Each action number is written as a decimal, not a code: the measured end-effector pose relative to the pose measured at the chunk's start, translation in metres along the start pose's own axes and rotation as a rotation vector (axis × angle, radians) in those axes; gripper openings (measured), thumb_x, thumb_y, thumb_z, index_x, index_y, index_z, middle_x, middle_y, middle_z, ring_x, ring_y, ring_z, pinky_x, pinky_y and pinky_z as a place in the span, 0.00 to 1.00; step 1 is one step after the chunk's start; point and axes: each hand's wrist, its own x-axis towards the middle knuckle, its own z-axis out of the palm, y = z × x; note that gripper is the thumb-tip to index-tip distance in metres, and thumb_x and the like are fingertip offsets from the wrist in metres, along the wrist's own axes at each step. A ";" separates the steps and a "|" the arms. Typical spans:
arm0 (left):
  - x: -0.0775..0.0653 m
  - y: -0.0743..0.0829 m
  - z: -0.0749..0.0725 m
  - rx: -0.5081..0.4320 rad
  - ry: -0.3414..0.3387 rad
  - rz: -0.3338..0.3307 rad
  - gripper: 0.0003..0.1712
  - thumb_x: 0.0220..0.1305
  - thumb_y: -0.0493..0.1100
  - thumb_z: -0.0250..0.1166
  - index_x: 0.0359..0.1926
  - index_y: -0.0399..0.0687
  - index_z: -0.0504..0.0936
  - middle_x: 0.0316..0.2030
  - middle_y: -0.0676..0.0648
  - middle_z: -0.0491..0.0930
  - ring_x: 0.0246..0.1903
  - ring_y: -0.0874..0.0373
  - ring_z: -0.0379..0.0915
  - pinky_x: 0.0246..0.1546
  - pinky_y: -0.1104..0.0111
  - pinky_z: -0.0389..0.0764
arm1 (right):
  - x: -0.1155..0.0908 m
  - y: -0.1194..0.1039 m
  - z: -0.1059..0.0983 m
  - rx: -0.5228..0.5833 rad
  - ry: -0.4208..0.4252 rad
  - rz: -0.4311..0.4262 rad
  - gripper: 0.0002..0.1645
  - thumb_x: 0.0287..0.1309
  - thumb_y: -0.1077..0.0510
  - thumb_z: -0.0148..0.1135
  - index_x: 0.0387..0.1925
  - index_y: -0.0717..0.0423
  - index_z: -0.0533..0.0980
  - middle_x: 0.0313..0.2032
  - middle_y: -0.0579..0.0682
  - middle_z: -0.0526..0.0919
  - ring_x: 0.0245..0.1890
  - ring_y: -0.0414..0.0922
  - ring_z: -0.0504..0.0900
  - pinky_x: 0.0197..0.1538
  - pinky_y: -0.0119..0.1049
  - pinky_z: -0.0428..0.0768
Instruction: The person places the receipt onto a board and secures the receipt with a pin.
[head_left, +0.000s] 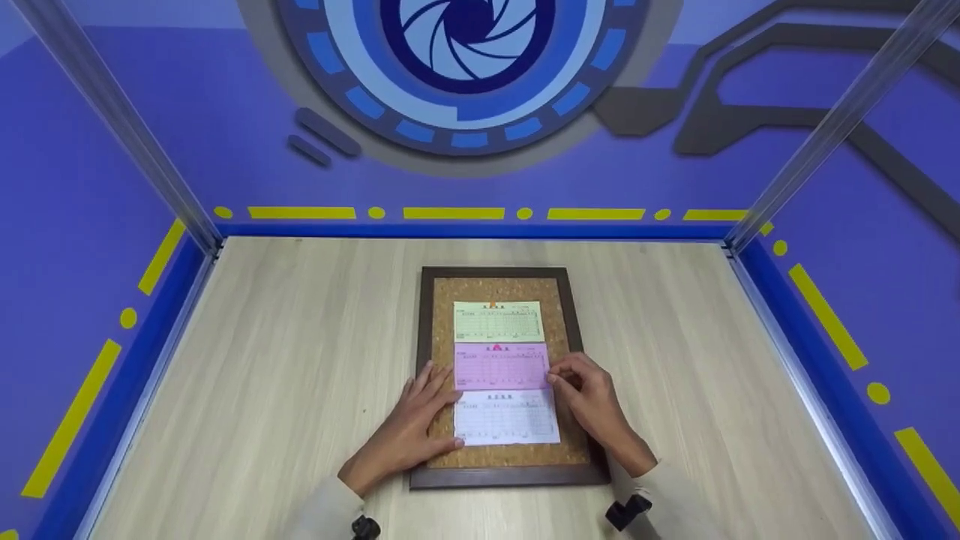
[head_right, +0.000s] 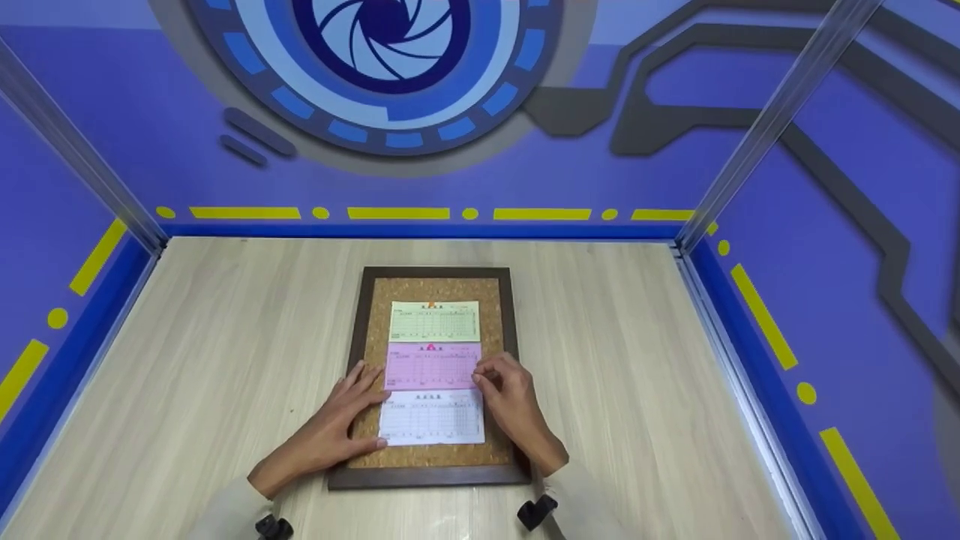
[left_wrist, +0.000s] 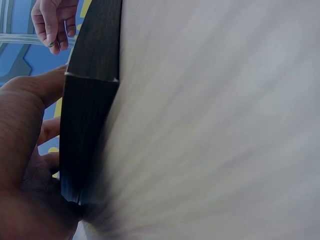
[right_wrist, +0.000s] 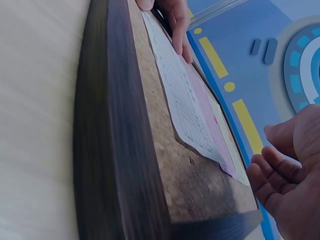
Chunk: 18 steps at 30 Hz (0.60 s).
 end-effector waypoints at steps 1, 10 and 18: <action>0.000 0.000 0.001 -0.003 0.001 0.000 0.43 0.64 0.59 0.78 0.75 0.47 0.79 0.87 0.39 0.55 0.87 0.32 0.37 0.80 0.29 0.45 | 0.000 0.000 0.001 -0.003 -0.003 0.006 0.03 0.66 0.72 0.74 0.39 0.64 0.87 0.44 0.51 0.87 0.40 0.45 0.85 0.42 0.27 0.81; 0.000 0.001 0.000 -0.008 -0.008 -0.012 0.43 0.65 0.59 0.78 0.75 0.47 0.79 0.87 0.41 0.54 0.87 0.33 0.36 0.80 0.29 0.44 | 0.003 -0.003 0.014 0.042 -0.021 -0.017 0.07 0.68 0.71 0.73 0.36 0.58 0.87 0.45 0.53 0.88 0.46 0.49 0.87 0.49 0.28 0.84; -0.001 0.000 0.001 -0.007 -0.001 -0.006 0.43 0.64 0.59 0.78 0.75 0.46 0.78 0.87 0.40 0.55 0.87 0.32 0.36 0.80 0.28 0.45 | 0.004 -0.006 0.022 0.033 -0.068 -0.049 0.03 0.67 0.72 0.73 0.37 0.65 0.85 0.44 0.51 0.88 0.45 0.49 0.86 0.49 0.28 0.84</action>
